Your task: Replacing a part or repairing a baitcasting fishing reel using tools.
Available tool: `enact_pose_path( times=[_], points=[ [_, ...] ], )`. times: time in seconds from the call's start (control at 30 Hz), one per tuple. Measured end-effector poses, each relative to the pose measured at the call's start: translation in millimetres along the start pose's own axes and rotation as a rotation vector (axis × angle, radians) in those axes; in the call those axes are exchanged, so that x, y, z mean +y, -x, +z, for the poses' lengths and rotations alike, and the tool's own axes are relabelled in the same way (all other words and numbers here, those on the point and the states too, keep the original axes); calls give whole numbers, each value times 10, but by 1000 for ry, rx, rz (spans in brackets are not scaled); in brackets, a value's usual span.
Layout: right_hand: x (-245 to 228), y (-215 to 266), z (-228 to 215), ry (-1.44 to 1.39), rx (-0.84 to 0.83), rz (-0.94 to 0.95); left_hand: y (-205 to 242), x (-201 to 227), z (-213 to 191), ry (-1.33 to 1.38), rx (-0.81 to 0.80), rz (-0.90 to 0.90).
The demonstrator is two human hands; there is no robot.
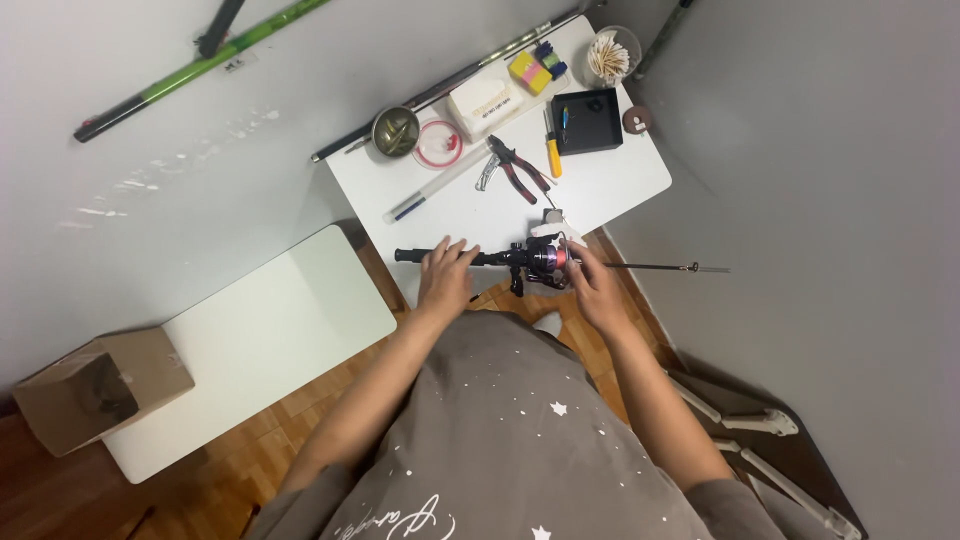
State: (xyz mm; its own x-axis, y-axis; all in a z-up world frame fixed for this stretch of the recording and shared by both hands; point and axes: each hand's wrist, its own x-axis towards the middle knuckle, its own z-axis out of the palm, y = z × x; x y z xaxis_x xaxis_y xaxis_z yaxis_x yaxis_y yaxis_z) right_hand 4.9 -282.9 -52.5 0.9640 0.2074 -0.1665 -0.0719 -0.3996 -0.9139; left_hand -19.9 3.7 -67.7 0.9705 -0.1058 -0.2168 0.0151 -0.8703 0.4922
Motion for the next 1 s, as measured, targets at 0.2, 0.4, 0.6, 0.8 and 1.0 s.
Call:
enact_pose_path(
  times=[0.2, 0.4, 0.6, 0.8, 1.0],
  points=[
    [60, -1, 15, -94, -26, 126, -28, -72, 70, -191, -126, -3],
    [248, 12, 72, -166, -25, 110, -25, 289, 36, 75, -118, 58],
    [281, -14, 72, -229, -76, 107, -74, 329, 73, 324, -115, -49],
    [225, -32, 49, -255, -118, 94, -58, 541, -29, 383, -135, -147],
    [248, -52, 30, -270, -123, 111, -47, 490, 40, 376, -99, -115]
  ],
)
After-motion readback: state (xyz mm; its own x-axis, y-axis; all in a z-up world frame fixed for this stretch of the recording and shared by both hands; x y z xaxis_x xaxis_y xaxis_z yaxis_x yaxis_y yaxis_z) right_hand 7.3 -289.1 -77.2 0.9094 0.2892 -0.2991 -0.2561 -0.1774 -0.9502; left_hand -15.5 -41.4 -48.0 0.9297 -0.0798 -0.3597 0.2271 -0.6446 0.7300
